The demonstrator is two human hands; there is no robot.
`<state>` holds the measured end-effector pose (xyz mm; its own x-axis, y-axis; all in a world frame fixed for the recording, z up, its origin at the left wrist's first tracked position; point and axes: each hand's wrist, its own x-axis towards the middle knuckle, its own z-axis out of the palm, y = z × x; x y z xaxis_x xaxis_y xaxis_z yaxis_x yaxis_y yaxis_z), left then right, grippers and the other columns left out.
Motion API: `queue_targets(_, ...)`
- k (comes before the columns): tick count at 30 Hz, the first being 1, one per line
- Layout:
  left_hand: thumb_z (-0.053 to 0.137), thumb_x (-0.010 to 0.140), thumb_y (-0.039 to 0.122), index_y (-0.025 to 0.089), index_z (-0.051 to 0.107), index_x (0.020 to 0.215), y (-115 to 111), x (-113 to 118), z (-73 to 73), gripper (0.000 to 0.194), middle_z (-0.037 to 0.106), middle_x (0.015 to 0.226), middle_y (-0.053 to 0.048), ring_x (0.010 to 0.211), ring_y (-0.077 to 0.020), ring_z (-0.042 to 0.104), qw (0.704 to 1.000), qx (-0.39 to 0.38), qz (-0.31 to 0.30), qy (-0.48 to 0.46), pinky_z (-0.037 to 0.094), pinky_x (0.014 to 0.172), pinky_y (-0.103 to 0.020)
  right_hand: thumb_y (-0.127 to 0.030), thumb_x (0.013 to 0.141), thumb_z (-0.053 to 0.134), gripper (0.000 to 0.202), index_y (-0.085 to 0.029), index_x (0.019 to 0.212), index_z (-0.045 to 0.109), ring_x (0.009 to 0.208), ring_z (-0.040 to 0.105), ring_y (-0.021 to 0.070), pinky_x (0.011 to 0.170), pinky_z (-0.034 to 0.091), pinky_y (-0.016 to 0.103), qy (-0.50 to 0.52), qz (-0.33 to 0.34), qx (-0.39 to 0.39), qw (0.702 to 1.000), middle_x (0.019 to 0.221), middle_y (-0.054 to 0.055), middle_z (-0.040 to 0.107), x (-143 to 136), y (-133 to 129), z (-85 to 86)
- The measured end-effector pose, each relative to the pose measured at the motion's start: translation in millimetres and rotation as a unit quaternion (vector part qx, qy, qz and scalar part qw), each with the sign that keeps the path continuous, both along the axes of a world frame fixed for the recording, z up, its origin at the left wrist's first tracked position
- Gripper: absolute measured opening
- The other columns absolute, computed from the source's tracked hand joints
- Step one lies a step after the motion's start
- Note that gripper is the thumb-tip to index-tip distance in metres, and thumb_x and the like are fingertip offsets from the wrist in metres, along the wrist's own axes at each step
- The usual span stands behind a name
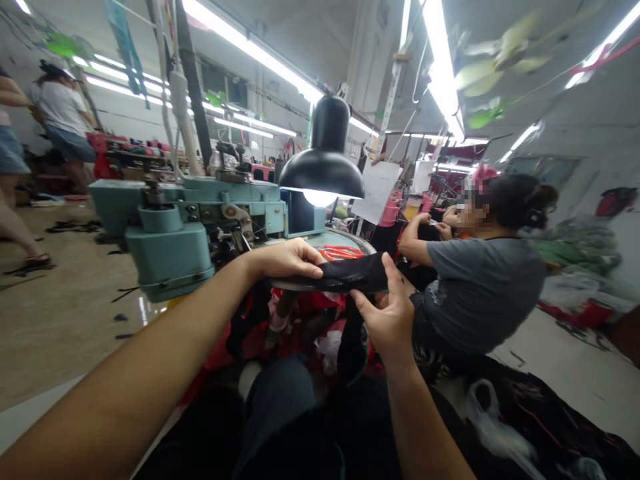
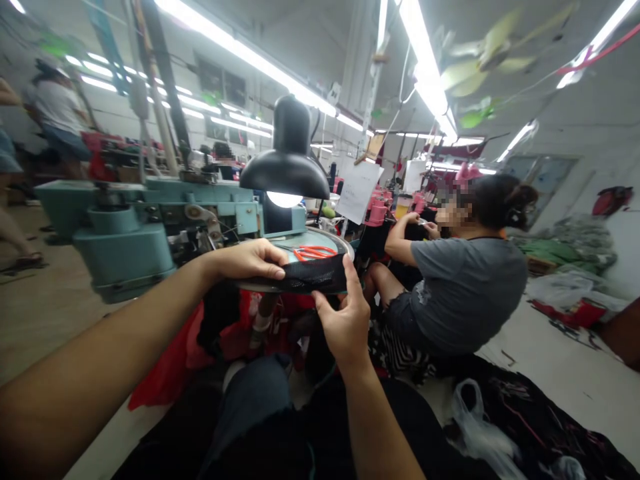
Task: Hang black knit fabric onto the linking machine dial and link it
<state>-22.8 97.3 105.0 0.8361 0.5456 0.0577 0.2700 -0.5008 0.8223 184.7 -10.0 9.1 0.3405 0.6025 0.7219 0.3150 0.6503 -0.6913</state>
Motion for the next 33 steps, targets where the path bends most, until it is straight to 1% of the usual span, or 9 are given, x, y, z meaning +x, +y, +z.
queue_targets(10, 0.080, 0.071, 0.040, 0.014, 0.074, 0.075, -2.3, 0.7, 0.5, 0.027, 0.067, 0.070, 0.000, 0.066, -0.0143, 0.057, 1.000, 0.002, -0.005, -0.001, 0.046, 0.065, -0.022, -0.023, 0.077, 0.077, 0.079, -0.021, 0.149, 0.044, 0.123, 0.064, 0.0281, 0.106, 0.053, 0.044, -0.001, 0.003, 0.002, 1.000, 0.144, 0.010, 0.057, 5.7, -6.7, 0.9)
queue_targets(14, 0.076, 0.074, 0.040, 0.014, 0.071, 0.076, -0.6, 1.9, 2.3, 0.026, 0.064, 0.067, 0.001, 0.061, -0.0131, 0.055, 1.000, 0.001, -0.002, 0.017, 0.044, 0.059, -0.021, -0.022, 0.078, 0.076, 0.075, -0.020, 0.148, 0.047, 0.120, 0.066, 0.0273, 0.103, 0.056, 0.042, -0.028, -0.062, 0.025, 0.997, 0.141, 0.010, 0.060, 1.4, 5.3, -2.3)
queue_targets(17, 0.074, 0.073, 0.039, 0.014, 0.072, 0.085, 1.1, 7.2, 8.1, 0.027, 0.068, 0.075, -0.001, 0.066, -0.0159, 0.059, 0.999, -0.002, -0.012, 0.036, 0.045, 0.061, -0.022, -0.017, 0.084, 0.066, 0.057, -0.024, 0.140, 0.057, 0.120, 0.066, 0.0260, 0.108, 0.052, 0.043, -0.119, -0.108, 0.086, 0.983, 0.134, 0.007, 0.066, -5.6, 17.2, -5.7)
queue_targets(21, 0.076, 0.070, 0.032, 0.015, 0.075, 0.093, 1.0, 11.1, 11.9, 0.030, 0.072, 0.084, -0.002, 0.075, -0.0189, 0.062, 0.998, 0.006, -0.021, 0.059, 0.048, 0.067, -0.023, -0.013, 0.089, 0.055, 0.048, -0.030, 0.133, 0.063, 0.123, 0.063, 0.0238, 0.113, 0.046, 0.042, -0.219, -0.002, 0.110, 0.969, 0.132, 0.002, 0.068, -13.1, 21.5, -3.5)
queue_targets(23, 0.076, 0.071, 0.035, 0.015, 0.074, 0.093, -0.5, 9.0, 9.2, 0.030, 0.072, 0.084, -0.002, 0.075, -0.0182, 0.062, 0.998, 0.008, -0.016, 0.054, 0.048, 0.069, -0.023, -0.016, 0.090, 0.057, 0.055, -0.030, 0.143, 0.053, 0.118, 0.066, 0.0235, 0.107, 0.051, 0.040, -0.171, 0.012, 0.084, 0.982, 0.139, 0.003, 0.063, -11.0, 18.5, -1.0)
queue_targets(25, 0.075, 0.074, 0.039, 0.015, 0.073, 0.091, -2.6, 6.2, 5.4, 0.030, 0.071, 0.081, -0.001, 0.072, -0.0164, 0.061, 0.999, 0.010, -0.007, 0.041, 0.047, 0.068, -0.023, -0.020, 0.088, 0.063, 0.068, -0.029, 0.151, 0.041, 0.100, 0.073, 0.0217, 0.092, 0.061, 0.036, -0.106, 0.019, 0.039, 0.993, 0.141, 0.006, 0.061, -4.5, 13.9, 0.8)
queue_targets(27, 0.074, 0.075, 0.042, 0.014, 0.072, 0.085, -5.0, 5.0, 2.7, 0.029, 0.069, 0.075, 0.000, 0.067, -0.0145, 0.058, 0.999, 0.015, 0.003, 0.031, 0.045, 0.065, -0.021, -0.023, 0.084, 0.070, 0.076, -0.026, 0.153, 0.038, 0.087, 0.075, 0.0199, 0.079, 0.065, 0.032, -0.050, 0.041, 0.001, 0.998, 0.140, 0.009, 0.061, 3.5, 8.1, 1.7)
queue_targets(30, 0.076, 0.074, 0.042, 0.014, 0.071, 0.079, -8.2, 6.9, 2.8, 0.029, 0.066, 0.070, 0.001, 0.065, -0.0137, 0.055, 0.999, 0.026, 0.006, 0.027, 0.043, 0.062, -0.021, -0.025, 0.078, 0.078, 0.079, -0.023, 0.150, 0.044, 0.099, 0.074, 0.0236, 0.087, 0.064, 0.035, 0.010, 0.070, -0.014, 0.997, 0.141, 0.010, 0.061, 11.8, -0.7, 1.4)
queue_targets(33, 0.077, 0.072, 0.042, 0.014, 0.070, 0.074, -10.7, 8.9, 4.7, 0.029, 0.065, 0.069, 0.001, 0.065, -0.0136, 0.054, 0.999, 0.041, 0.008, 0.022, 0.042, 0.063, -0.021, -0.024, 0.077, 0.078, 0.077, -0.022, 0.147, 0.047, 0.111, 0.070, 0.0262, 0.100, 0.058, 0.042, 0.029, 0.055, -0.013, 0.998, 0.142, 0.009, 0.059, 14.0, -4.3, -1.5)
